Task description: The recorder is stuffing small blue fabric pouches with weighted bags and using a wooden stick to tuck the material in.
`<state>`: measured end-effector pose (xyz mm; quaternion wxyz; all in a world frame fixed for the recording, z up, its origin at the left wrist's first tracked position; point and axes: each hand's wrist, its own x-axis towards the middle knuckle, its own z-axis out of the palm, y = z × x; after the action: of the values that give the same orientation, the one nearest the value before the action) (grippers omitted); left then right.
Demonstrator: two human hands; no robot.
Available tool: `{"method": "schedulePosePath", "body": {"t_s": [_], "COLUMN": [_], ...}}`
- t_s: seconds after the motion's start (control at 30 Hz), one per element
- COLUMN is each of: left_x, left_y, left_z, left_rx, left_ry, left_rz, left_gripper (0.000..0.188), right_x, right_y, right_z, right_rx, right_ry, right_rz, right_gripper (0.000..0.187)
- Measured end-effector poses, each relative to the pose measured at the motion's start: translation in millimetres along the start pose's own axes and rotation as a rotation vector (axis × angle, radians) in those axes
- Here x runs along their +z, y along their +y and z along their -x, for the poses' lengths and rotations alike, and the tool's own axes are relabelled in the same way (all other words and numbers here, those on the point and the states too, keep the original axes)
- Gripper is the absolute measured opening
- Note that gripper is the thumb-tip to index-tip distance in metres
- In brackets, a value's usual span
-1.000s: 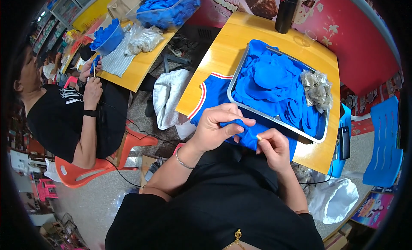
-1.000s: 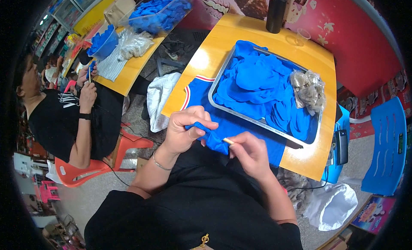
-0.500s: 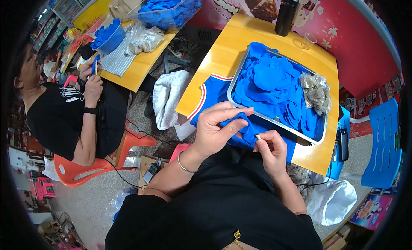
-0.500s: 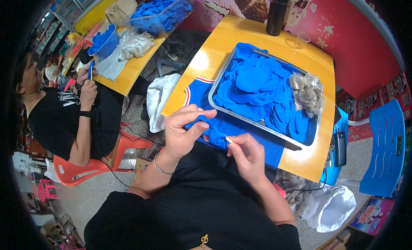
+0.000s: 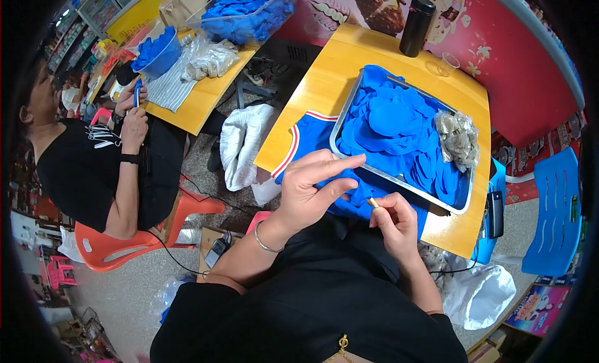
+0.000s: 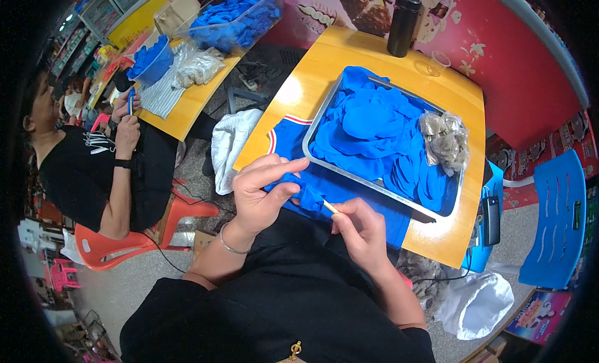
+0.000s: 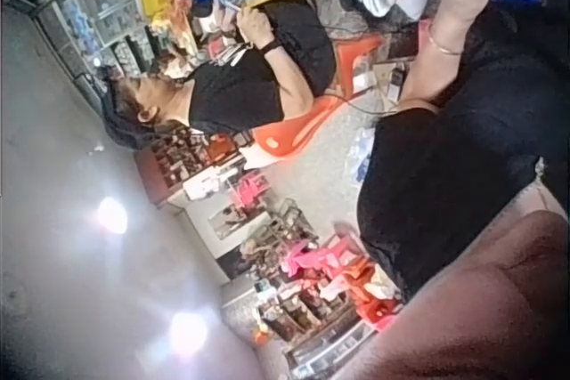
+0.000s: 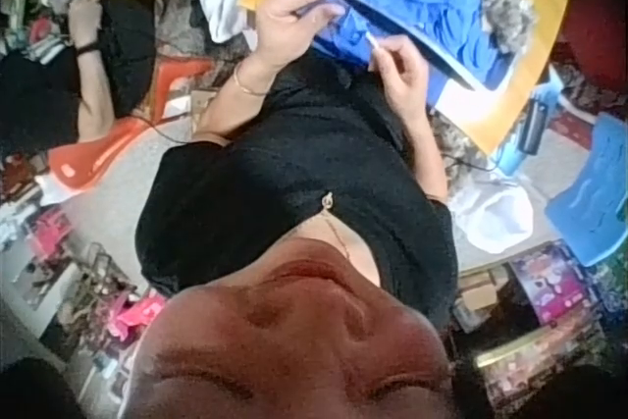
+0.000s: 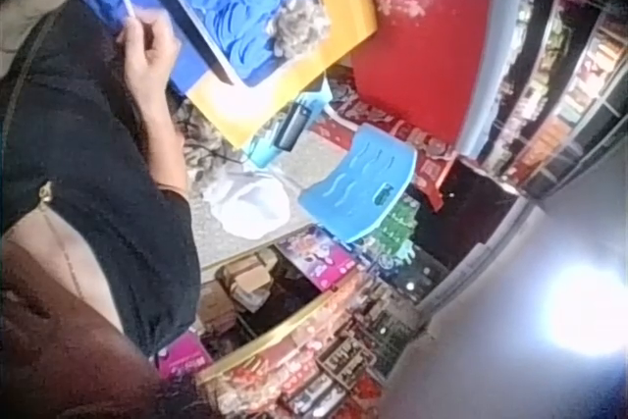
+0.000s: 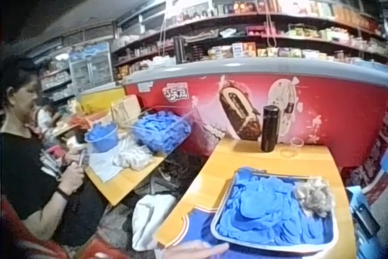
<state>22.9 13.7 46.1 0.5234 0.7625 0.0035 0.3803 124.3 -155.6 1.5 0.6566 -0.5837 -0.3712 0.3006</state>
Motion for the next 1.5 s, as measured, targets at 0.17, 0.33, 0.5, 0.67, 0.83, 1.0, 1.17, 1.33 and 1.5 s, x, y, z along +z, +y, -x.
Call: {"method": "schedulePosePath", "body": {"t_s": [0.17, 0.33, 0.5, 0.67, 0.83, 1.0, 1.17, 1.33, 1.5], "left_x": [7, 10, 14, 10, 12, 14, 16, 13, 11], "left_y": [-1, -11, -25, -19, -12, -10, -11, -21, -12], "left_z": [1, 2, 5, 6, 5, 6, 9, 12, 7], "left_rx": [-0.153, -0.204, -0.104, -0.130, -0.130, -0.116, -0.141, -0.084, -0.134], "left_ry": [0.000, -0.048, -0.175, -0.144, -0.070, -0.005, -0.012, -0.046, -0.016], "left_rz": [0.189, 0.328, 0.554, 0.449, 0.347, 0.259, 0.315, 0.317, 0.367], "left_gripper": [0.026, 0.023, 0.025, 0.022, 0.023, 0.026, 0.026, 0.027, 0.022], "right_x": [1, -6, -8, -5, -7, 8, 12, 10, 7], "right_y": [4, 7, 19, 17, 22, 20, 17, 17, 16], "right_z": [0, -4, -1, -7, -7, -2, 2, 2, -2], "right_rx": [0.029, 0.052, 0.149, -0.159, -0.295, -0.174, -0.122, -0.138, -0.198], "right_ry": [0.015, -0.036, -0.166, 0.020, 0.136, 0.171, 0.162, 0.104, 0.137], "right_rz": [-0.069, -0.088, -0.382, -0.003, 0.247, 0.001, -0.057, -0.069, 0.062], "right_gripper": [0.008, 0.010, 0.010, 0.009, 0.012, 0.009, 0.007, 0.008, 0.010]}}
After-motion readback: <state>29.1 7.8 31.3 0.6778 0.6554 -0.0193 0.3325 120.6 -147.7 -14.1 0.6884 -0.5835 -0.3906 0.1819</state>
